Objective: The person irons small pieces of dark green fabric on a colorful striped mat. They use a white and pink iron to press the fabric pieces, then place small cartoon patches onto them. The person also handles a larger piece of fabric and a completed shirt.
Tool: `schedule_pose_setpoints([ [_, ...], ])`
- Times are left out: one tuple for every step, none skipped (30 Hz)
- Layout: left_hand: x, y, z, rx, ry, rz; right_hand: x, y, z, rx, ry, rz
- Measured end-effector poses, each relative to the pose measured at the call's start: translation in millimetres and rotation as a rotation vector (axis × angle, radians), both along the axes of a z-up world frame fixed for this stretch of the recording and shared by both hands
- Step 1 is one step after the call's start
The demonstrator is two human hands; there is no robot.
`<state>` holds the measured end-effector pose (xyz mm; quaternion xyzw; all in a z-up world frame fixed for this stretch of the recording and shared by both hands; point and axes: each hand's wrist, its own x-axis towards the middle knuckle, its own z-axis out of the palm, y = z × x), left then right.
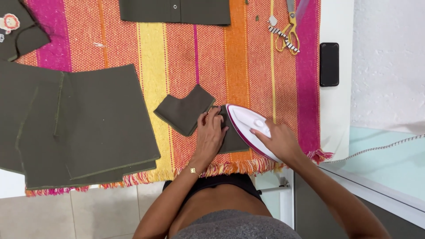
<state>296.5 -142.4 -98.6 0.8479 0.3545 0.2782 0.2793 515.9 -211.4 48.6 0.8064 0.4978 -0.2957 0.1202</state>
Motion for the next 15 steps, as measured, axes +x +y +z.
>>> schedule_pose_setpoints([
  [0.1, -0.2, 0.2, 0.004, 0.007, 0.001, -3.1, 6.5, 3.8, 0.007, 0.007, -0.006],
  [0.1, -0.4, 0.3, 0.008, 0.015, 0.002, -6.3, 13.2, 7.5, 0.014, 0.014, -0.011],
  [1.3, -1.6, -3.6, 0.01, 0.017, 0.004, -5.5, 10.4, 6.4, 0.016, 0.016, -0.01],
  [2.2, -2.5, -7.0, 0.014, 0.015, 0.001, -5.0, 7.9, 5.7, 0.012, 0.023, -0.027],
  [2.3, -2.7, -10.5, 0.019, 0.015, -0.002, -5.1, 6.0, 4.6, 0.009, 0.031, -0.045],
  [3.0, -2.7, -13.9, 0.022, 0.019, -0.001, -2.6, 5.5, 3.9, 0.012, 0.035, -0.044],
  [3.7, -2.4, -17.5, 0.03, 0.02, -0.003, 0.2, 6.1, 2.7, 0.011, 0.008, -0.048],
  [3.1, -2.3, -21.0, 0.038, 0.021, -0.006, 1.7, 6.6, 1.6, 0.01, -0.02, -0.053],
  [10.4, -4.2, -32.1, 0.045, 0.039, 0.015, 4.6, 7.8, -5.4, 0.017, -0.002, -0.032],
  [15.7, -5.4, -43.4, 0.074, 0.045, 0.025, 5.7, 9.4, -12.6, 0.023, -0.016, -0.07],
  [15.7, -6.4, -55.2, 0.1, 0.064, 0.051, 4.4, 14.8, -22.0, 0.025, -0.019, -0.092],
  [15.0, -12.4, -53.9, 0.104, 0.094, 0.089, 3.5, 6.2, -24.8, 0.03, 0.01, -0.054],
  [16.1, -12.2, -53.7, 0.091, 0.081, 0.078, 4.5, 2.8, -28.6, -0.01, -0.026, -0.064],
  [17.8, -10.9, -54.3, 0.078, 0.067, 0.067, 6.8, 0.2, -33.1, -0.046, -0.064, -0.073],
  [11.2, -6.2, -35.1, 0.087, 0.084, 0.098, 1.7, 4.6, -23.1, -0.037, -0.048, -0.042],
])
